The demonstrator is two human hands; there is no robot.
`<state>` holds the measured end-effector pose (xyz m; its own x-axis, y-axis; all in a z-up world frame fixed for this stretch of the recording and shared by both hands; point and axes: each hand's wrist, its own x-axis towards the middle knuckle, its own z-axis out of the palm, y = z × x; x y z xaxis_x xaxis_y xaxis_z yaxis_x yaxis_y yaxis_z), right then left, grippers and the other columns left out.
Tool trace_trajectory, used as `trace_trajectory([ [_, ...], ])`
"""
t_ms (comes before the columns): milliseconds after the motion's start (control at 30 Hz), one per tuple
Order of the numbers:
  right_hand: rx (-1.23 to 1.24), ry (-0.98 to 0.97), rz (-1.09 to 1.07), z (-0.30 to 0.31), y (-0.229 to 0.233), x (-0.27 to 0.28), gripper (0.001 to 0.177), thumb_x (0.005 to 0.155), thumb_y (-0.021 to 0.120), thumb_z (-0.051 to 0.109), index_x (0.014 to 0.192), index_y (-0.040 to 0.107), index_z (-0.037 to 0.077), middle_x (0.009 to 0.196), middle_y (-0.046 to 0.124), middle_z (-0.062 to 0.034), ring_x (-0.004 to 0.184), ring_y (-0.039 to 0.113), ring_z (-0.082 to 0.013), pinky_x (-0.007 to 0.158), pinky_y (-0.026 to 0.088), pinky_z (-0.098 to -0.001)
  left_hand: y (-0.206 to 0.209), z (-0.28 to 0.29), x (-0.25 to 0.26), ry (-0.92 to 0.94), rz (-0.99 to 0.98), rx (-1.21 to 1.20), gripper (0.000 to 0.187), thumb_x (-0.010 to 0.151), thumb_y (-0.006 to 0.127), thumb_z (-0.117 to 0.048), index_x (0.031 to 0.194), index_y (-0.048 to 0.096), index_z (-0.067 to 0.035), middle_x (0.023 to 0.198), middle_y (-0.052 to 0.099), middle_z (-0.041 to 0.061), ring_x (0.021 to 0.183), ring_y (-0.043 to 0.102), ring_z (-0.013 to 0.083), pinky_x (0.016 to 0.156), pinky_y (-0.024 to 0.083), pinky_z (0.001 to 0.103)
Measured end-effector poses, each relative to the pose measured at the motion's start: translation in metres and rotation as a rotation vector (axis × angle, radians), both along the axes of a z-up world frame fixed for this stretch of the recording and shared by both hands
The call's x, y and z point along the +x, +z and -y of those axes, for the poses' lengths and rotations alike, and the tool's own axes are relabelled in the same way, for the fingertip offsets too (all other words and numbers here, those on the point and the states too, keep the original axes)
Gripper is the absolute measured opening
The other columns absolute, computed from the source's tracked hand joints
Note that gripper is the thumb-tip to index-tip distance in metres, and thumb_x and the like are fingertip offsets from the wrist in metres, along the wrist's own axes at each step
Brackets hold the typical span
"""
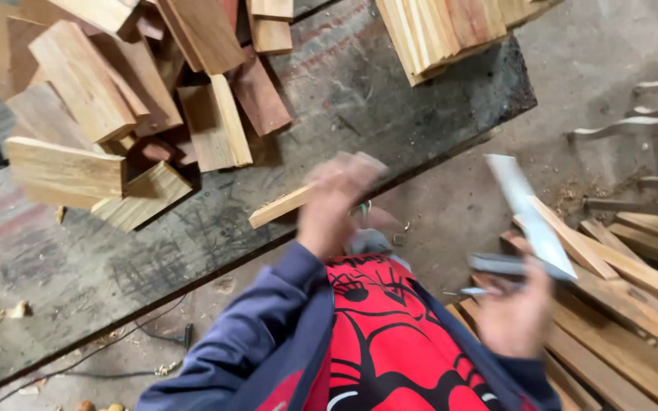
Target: The person picks up a small wooden plank from a pile and places it on a workbench. They then use a metal ruler and a pen to measure and mark the plank at several points.
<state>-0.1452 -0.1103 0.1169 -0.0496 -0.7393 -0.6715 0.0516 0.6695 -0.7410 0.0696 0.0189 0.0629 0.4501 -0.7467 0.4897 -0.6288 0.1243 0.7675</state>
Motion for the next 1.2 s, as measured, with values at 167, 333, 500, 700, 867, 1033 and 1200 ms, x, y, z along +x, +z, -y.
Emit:
trace_trajectory([
  [167,-0.603,-0.353,-0.211,0.044,0.006,-0.053,0.014,0.084,0.063,0.007,0.093,0.063,0.018,0.075,0.059,0.0007,0.049,0.043,-0.0037,0.039,0.031,-0.0196,-0.110,-0.049,0.019,0.378,0.407,0.923,0.017,0.070,0.060,-0.027,0.078,0.052,-0.015,0.078,0.052,0.007,0.073,0.051,0.0281,0.060,0.044,0.039],
  [333,-0.919,-0.190,-0.113,0.121,-0.006,-0.075,0.010,0.097,0.060,0.009,0.100,0.051,0.005,0.063,0.031,0.0010,0.052,0.033,-0.0066,0.046,0.027,-0.0229,-0.076,-0.025,0.015,0.849,-0.573,0.834,0.024,0.065,0.061,-0.033,0.081,0.063,-0.015,0.082,0.064,0.007,0.075,0.062,0.0227,0.063,0.047,0.039],
  [500,-0.848,-0.016,-0.153,0.164,-0.002,-0.013,0.024,0.082,0.066,0.029,0.088,0.062,0.007,0.079,0.061,-0.0075,0.048,0.038,-0.0046,0.039,0.022,-0.0191,-0.075,0.025,-0.007,1.462,-1.705,-0.076,0.040,0.059,0.068,-0.019,0.090,0.055,0.003,0.081,0.059,0.012,0.062,0.057,0.0193,0.043,0.053,0.042],
  [700,-0.483,0.535,-0.052,0.176,-0.027,0.032,0.023,0.086,0.061,0.036,0.089,0.061,0.013,0.072,0.061,-0.0070,0.047,0.048,-0.0091,0.037,0.032,-0.0187,-0.096,0.052,0.003,1.717,-1.908,-0.477,0.051,0.059,0.071,-0.018,0.104,0.052,-0.001,0.095,0.055,0.012,0.059,0.056,0.0240,0.042,0.053,0.031],
  [867,-0.179,0.800,0.027,0.178,-0.037,0.072,0.024,0.089,0.054,0.029,0.086,0.056,0.005,0.064,0.051,-0.0055,0.049,0.047,-0.0099,0.041,0.039,-0.0189,-0.079,0.056,0.023,1.524,-2.011,-0.347,0.070,0.049,0.065,-0.055,0.104,0.057,-0.012,0.091,0.063,0.008,0.060,0.061,0.0231,0.046,0.051,0.032],
  [1033,-0.155,1.047,-0.019,0.183,-0.062,0.094,0.029,0.092,0.051,0.035,0.088,0.057,0.007,0.064,0.055,-0.0030,0.045,0.047,-0.0078,0.037,0.037,-0.0185,-0.055,0.058,0.022,1.541,-2.021,-0.309,0.072,0.049,0.060,-0.061,0.102,0.057,-0.011,0.089,0.059,0.006,0.058,0.059,0.0201,0.039,0.048,0.029],
  [1200,-0.139,1.210,-0.133,0.164,-0.071,0.122,0.029,0.092,0.050,0.035,0.085,0.058,0.008,0.062,0.056,-0.0021,0.040,0.046,-0.0068,0.033,0.034,-0.0168,-0.050,0.046,0.000,1.443,-2.094,-0.320,0.066,0.049,0.057,-0.064,0.095,0.059,-0.016,0.077,0.058,0.003,0.057,0.057,0.0175,0.045,0.050,0.029],
])
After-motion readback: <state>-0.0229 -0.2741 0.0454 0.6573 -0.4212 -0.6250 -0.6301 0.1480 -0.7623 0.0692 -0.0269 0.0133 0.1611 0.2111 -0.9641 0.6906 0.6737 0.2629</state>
